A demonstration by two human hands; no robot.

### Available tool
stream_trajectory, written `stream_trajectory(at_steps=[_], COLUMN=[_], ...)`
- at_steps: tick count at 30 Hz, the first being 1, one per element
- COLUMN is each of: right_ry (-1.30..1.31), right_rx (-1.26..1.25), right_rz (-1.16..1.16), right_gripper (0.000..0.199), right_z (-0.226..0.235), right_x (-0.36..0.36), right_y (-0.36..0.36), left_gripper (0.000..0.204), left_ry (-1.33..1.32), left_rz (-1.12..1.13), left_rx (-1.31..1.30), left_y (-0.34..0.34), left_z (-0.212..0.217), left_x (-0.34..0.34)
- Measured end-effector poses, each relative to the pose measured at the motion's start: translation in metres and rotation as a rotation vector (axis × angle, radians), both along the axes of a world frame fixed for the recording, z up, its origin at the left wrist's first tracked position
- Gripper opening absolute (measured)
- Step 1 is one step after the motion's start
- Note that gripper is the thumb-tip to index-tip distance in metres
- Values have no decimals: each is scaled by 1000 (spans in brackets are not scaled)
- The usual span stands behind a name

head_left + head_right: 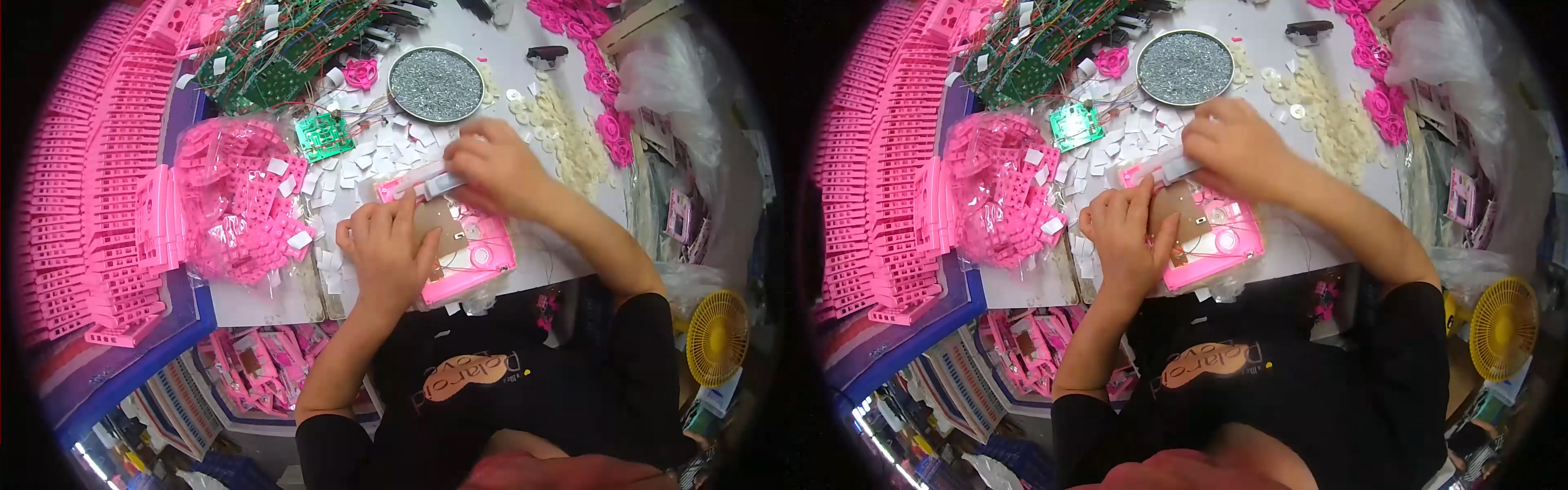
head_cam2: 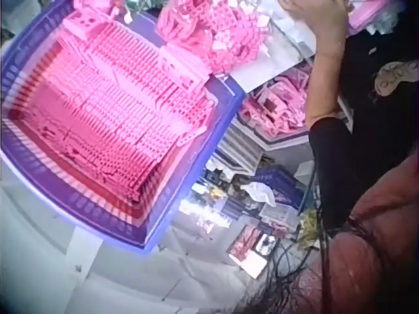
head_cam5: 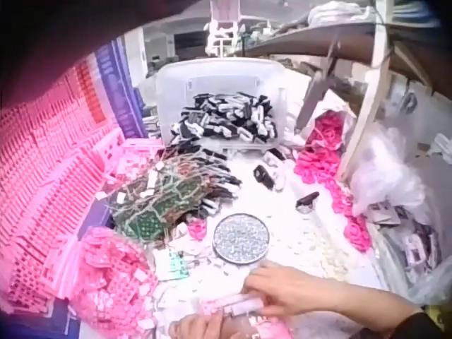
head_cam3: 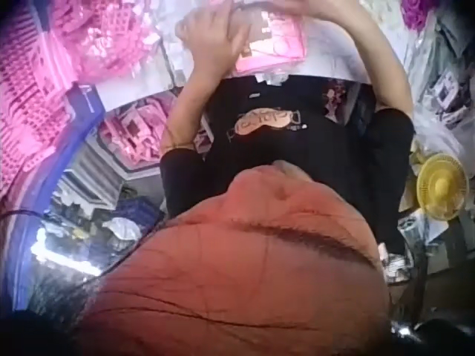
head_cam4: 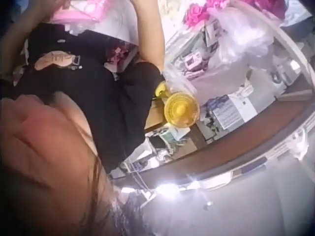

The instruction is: The recorder is assembling components for a toy cash register, including installing internal circuit boards and plastic gears using a specialized assembly tool.

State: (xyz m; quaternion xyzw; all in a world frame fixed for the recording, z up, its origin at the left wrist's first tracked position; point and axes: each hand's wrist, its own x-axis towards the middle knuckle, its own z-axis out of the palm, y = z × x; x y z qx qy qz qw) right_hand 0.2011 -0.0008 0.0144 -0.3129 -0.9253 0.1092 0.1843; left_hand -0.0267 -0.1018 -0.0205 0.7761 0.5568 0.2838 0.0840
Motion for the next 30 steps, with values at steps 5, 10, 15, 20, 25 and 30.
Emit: stream_trajectory(at_steps=[5,10,15,20,25,30], right_ry=[18,47,817,1126,1230,1178], right_rx=[17,180,35,-364,-456,-580], right_rz=[-103,-117,-511,-375,-276,-326], right_gripper=[33,44,35,27,35,46], right_z=[-9,70,99,89,84,75], right_x=[-8,16,66,62,27,1], right_y=[-17,-4,32,50,44,52], left_gripper=[56,40,22,13,15,15], left_ry=[145,66,-27,340,360,-16], left_rz=[32,-89,-30,-180,-225,-191], left_rx=[4,-245,-43,1,101,-98], left_y=[-2,31,155,201,203,191], left_z=[15,39,31,-5,-9,19], left_x=[6,-12,29,57,58,47])
